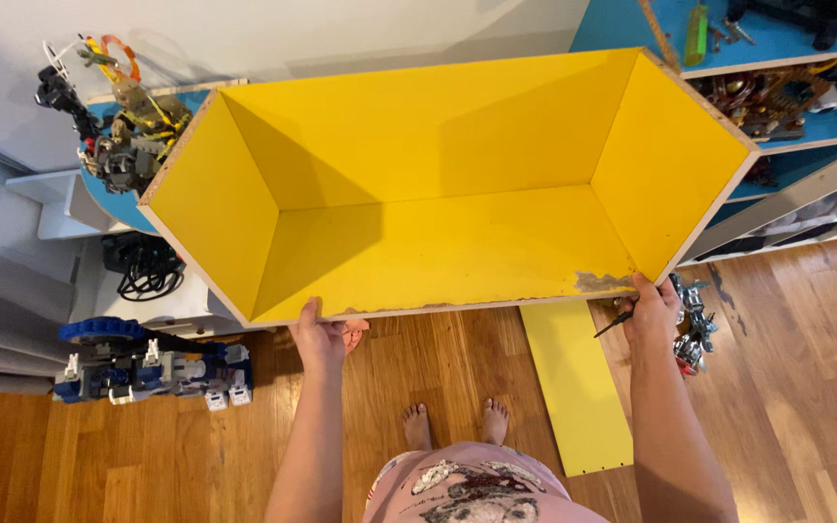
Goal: The person assembles a yellow wooden cabinet by removing a panel, positioning the cabinet frame, and securing it with screws using a screwdriver. The person handles the cabinet parts and screws while working on a wooden floor.
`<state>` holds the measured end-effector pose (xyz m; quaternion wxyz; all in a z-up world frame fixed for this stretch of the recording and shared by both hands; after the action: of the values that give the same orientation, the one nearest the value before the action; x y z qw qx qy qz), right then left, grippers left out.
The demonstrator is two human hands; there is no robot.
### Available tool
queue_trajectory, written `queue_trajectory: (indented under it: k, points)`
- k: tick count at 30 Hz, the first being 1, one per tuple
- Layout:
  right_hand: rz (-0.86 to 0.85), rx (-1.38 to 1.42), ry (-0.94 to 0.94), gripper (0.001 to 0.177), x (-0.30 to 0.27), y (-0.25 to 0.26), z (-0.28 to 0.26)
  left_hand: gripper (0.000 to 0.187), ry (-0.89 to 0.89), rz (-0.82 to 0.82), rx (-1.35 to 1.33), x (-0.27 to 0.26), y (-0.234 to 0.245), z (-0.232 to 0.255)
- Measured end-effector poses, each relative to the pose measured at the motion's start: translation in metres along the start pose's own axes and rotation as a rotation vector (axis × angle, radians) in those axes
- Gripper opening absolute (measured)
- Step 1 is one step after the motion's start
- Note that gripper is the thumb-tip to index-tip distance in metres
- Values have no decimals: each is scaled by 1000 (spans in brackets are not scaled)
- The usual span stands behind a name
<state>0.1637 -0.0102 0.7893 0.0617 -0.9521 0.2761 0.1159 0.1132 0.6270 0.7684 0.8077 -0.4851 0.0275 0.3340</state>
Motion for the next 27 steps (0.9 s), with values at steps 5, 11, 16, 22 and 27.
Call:
queue_trajectory:
  k: [5,11,16,22,27]
  points:
    - [19,-103,24,12,0,-1,-24,41,-84,-119,4,-6,-13,17]
    - [23,-198,39,14,11,-8,-55,51,-61,41,24,-19,-42,34]
    - [2,-283,59,16,21,-21,-82,52,-42,87,150,-14,-67,45]
    - [-11,-355,16,22,32,-41,-117,58,-58,113,193,4,-99,52]
    - [-8,-413,13,21,35,-58,-140,63,-88,128,217,10,-126,61]
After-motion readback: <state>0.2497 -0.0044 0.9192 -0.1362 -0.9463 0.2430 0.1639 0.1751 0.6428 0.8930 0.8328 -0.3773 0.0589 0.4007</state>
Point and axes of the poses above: each hand's wrist, its own x-axis towards the middle knuckle, its own y-axis out of the back of the hand, z = x × y, the point moved 9 cm from there along x, towards the middle knuckle, and after that the axes turned 15 degrees about -x, right-handed, at the moved point
